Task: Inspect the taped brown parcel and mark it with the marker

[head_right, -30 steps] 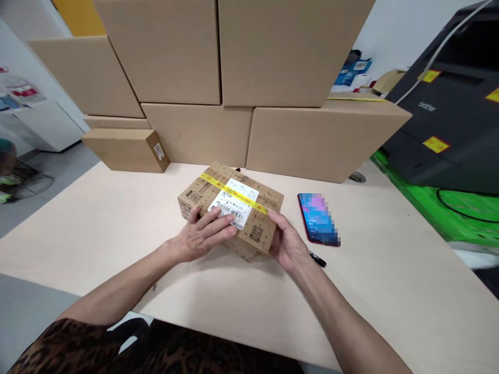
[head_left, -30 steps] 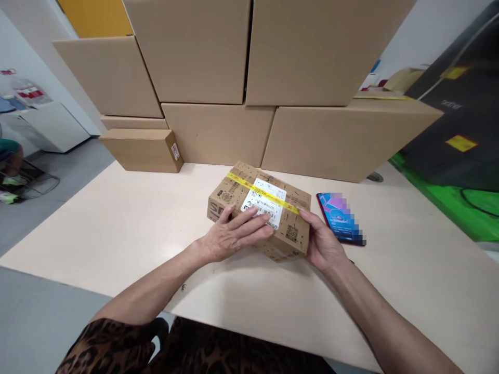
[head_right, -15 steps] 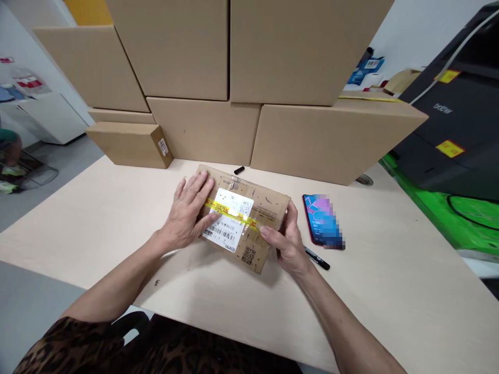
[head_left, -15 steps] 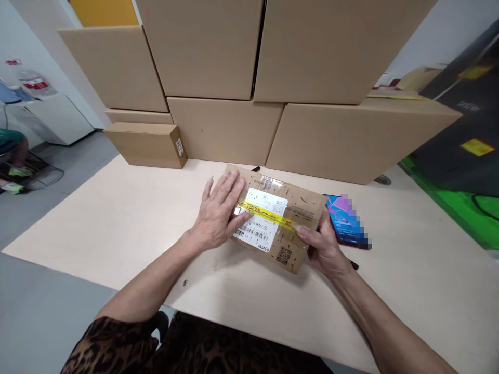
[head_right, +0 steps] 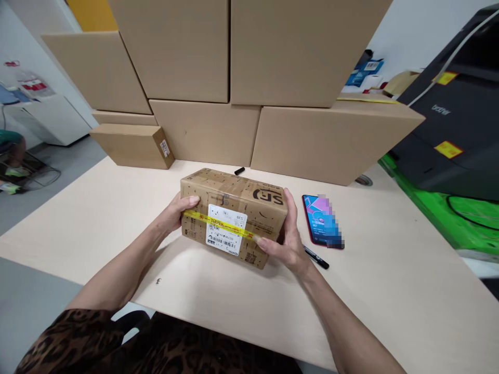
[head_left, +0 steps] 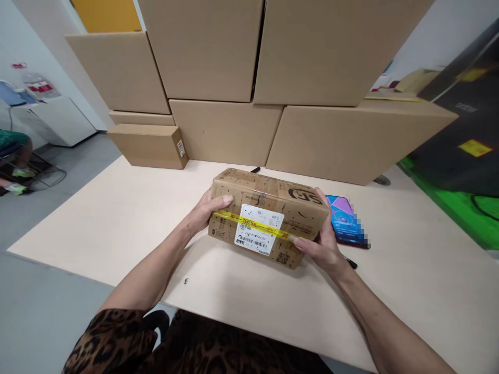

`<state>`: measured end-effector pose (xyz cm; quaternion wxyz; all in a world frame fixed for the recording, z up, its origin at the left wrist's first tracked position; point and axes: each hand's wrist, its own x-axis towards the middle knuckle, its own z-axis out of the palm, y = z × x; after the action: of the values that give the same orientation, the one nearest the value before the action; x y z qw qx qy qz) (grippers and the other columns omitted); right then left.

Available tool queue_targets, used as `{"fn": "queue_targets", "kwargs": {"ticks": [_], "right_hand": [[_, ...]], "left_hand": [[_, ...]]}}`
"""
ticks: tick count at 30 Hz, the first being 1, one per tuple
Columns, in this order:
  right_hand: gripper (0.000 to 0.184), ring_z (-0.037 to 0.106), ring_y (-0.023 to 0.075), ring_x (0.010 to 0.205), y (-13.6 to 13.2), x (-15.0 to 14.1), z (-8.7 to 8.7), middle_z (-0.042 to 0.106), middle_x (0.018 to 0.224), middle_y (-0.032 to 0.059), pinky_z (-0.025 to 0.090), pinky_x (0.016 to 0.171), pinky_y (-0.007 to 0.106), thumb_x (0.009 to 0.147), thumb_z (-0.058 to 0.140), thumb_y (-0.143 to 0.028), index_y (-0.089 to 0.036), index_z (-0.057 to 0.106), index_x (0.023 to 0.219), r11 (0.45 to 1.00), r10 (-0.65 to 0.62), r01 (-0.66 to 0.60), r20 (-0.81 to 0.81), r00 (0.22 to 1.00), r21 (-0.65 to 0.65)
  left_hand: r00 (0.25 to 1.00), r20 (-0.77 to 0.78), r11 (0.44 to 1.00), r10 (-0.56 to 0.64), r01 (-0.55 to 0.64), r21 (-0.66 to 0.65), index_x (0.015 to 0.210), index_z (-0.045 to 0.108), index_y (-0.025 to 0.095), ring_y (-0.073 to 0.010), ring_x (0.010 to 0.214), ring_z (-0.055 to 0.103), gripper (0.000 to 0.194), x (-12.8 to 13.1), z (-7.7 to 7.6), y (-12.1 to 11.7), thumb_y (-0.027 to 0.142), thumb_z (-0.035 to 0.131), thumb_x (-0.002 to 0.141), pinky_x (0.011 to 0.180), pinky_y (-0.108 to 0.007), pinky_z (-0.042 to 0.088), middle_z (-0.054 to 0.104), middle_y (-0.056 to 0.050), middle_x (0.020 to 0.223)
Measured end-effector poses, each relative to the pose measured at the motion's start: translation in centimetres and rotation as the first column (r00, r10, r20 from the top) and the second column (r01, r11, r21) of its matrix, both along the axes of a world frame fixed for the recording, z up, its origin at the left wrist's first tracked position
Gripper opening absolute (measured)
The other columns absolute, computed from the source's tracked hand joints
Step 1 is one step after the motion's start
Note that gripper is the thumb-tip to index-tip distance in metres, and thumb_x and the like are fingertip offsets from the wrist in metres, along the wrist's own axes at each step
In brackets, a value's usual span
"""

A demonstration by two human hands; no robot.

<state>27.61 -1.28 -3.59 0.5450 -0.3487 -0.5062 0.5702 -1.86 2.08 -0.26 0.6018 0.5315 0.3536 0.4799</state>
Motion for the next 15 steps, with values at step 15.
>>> {"fn": "queue_targets", "kwargs": {"ticks": [15], "right_hand": [[0.142, 0.046, 0.0403, 0.159, 0.9, 1.4, 0.0, 0.041, 0.176, 0.0125, 0.044, 0.128, 0.063, 0.065, 0.103, -0.047, -0.040, 0.014, 0.176, 0.992, -0.081, 0.061, 0.178, 0.981, 0.114]], "left_hand": [[0.949, -0.250, 0.949, -0.192, 0.244, 0.198, 0.178, 0.012, 0.032, -0.0492, 0.161, 0.042, 0.135, -2.2, -0.8, 0.6, 0.064, 0.091, 0.073, 0.124, -0.066, 0.047, 0.037, -0.021, 0.178]]}}
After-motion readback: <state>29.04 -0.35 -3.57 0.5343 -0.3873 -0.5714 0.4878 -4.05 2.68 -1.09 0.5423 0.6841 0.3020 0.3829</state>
